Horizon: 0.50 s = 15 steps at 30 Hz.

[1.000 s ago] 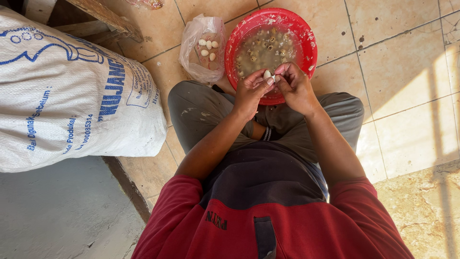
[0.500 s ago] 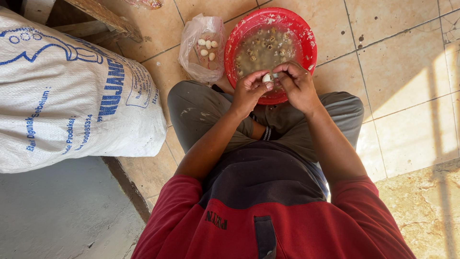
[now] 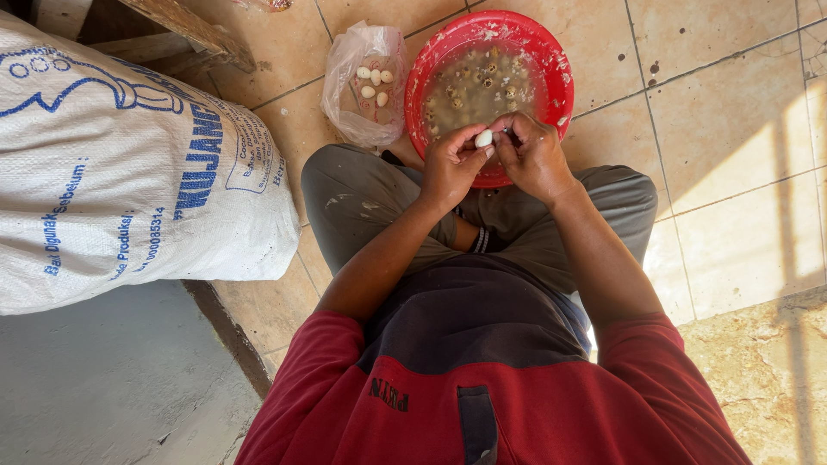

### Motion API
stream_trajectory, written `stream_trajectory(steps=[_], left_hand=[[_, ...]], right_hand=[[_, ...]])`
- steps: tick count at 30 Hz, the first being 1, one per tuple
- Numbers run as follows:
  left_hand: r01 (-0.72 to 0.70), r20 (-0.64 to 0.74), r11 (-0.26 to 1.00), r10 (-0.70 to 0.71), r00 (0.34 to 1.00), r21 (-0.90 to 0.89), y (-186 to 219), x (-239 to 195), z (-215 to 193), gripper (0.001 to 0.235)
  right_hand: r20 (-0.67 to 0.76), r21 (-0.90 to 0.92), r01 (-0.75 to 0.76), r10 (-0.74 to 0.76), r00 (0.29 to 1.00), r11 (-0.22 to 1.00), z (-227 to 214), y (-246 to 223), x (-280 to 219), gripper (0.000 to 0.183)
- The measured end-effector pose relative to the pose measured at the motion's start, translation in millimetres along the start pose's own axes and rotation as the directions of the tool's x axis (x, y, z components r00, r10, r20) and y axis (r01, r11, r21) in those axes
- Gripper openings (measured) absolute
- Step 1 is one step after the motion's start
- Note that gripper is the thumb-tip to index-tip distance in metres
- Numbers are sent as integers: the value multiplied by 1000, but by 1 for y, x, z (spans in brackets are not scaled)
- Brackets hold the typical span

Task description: The person sits on the floor and peels small eggs by hand. They retrieve eggs from a red basin filled with water, remove the shells, and place the peeled eggs into a plastic bag on the floor.

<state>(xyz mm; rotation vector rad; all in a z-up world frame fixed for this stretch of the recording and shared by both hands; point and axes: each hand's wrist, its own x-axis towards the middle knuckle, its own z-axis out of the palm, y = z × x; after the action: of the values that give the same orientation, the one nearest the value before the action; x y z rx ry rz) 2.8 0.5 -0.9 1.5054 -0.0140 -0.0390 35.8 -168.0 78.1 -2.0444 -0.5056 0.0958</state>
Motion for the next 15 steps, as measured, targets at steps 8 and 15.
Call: stream_trajectory(steps=[8,15], left_hand=[[384,299,726,-253,920,-570,-10,14,-16,42],[402,199,419,-450,871,-814,-76,47,-58,41]], right_hand=[[60,337,-260,255,965,905,4,37,4,13],[-115,138,-44,60,992,989,17,101,13,20]])
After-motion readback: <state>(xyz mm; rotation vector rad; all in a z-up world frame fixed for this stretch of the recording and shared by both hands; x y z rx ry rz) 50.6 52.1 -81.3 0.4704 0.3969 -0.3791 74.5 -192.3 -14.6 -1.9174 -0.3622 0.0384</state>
